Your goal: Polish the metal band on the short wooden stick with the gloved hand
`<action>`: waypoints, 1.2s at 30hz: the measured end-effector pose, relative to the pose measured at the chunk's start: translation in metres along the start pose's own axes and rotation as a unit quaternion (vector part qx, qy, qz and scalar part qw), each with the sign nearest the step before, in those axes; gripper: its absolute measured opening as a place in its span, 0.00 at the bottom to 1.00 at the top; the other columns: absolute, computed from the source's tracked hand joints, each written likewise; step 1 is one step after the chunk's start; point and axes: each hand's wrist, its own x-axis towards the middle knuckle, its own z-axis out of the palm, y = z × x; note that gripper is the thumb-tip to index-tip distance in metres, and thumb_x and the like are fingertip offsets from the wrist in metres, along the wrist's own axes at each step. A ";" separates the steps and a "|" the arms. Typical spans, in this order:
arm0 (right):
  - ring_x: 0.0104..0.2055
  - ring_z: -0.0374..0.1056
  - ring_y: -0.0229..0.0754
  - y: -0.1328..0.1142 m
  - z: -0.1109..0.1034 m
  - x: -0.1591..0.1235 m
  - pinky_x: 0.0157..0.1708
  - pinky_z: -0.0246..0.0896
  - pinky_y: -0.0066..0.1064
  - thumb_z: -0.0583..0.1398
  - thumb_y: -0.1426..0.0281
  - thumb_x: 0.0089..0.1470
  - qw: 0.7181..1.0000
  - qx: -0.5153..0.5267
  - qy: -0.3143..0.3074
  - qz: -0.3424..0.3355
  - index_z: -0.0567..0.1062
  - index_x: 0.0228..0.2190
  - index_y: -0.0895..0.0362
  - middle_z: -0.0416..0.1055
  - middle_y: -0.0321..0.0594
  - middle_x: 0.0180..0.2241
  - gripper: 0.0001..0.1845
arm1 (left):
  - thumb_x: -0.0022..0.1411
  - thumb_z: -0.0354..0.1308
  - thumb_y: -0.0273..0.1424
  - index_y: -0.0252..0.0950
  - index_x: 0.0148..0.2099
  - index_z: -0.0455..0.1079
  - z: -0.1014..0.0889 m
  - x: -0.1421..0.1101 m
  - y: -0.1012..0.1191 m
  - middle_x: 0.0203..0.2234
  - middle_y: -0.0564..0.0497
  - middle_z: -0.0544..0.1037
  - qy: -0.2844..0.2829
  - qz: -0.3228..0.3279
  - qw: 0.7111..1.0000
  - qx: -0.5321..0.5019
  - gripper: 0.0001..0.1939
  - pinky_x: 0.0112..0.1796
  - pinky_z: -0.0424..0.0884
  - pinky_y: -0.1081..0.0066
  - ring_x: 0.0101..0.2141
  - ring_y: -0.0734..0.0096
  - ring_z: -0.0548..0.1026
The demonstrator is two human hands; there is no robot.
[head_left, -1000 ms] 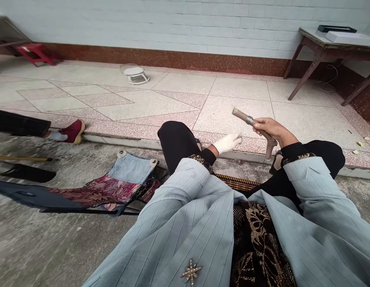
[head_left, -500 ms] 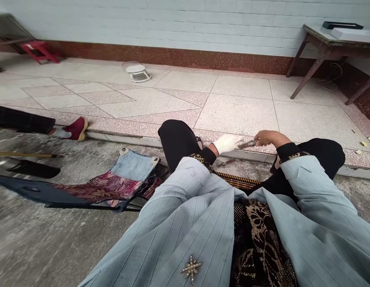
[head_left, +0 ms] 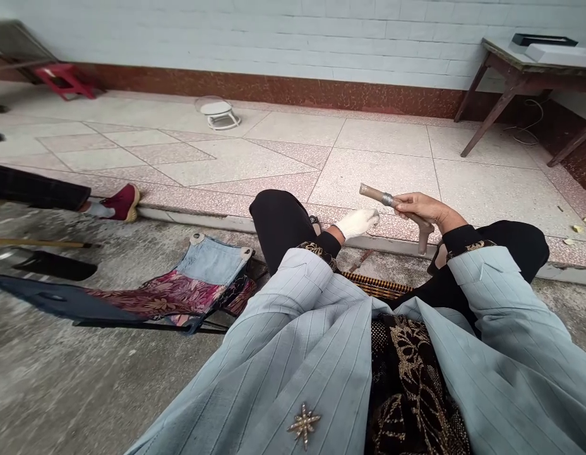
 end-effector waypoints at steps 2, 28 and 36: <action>0.28 0.62 0.34 0.006 0.004 0.003 0.30 0.60 0.27 0.65 0.69 0.48 0.999 0.033 -0.007 0.002 0.74 0.34 0.58 0.68 0.36 0.29 0.09 | 0.68 0.44 0.35 0.34 0.42 0.71 0.001 0.000 -0.003 0.34 0.43 0.77 -0.001 -0.007 1.000 0.007 0.16 0.41 0.66 0.68 0.37 0.64 0.74; 0.22 0.59 0.32 0.005 0.002 -0.007 0.23 0.55 0.26 0.65 0.65 0.48 0.921 -0.207 -0.284 0.170 0.75 0.52 0.57 0.66 0.30 0.21 0.28 | 0.67 0.51 0.41 0.34 0.43 0.71 -0.005 -0.011 0.009 0.37 0.46 0.76 -0.058 -0.016 0.998 -0.031 0.15 0.42 0.68 0.66 0.38 0.66 0.72; 0.21 0.57 0.33 -0.004 -0.012 -0.007 0.20 0.53 0.27 0.59 0.64 0.56 0.980 -0.104 0.168 0.039 0.70 0.54 0.59 0.63 0.34 0.23 0.25 | 0.65 0.47 0.36 0.36 0.41 0.70 -0.007 -0.015 0.019 0.31 0.46 0.76 -0.048 0.000 0.997 -0.067 0.13 0.42 0.66 0.68 0.36 0.64 0.73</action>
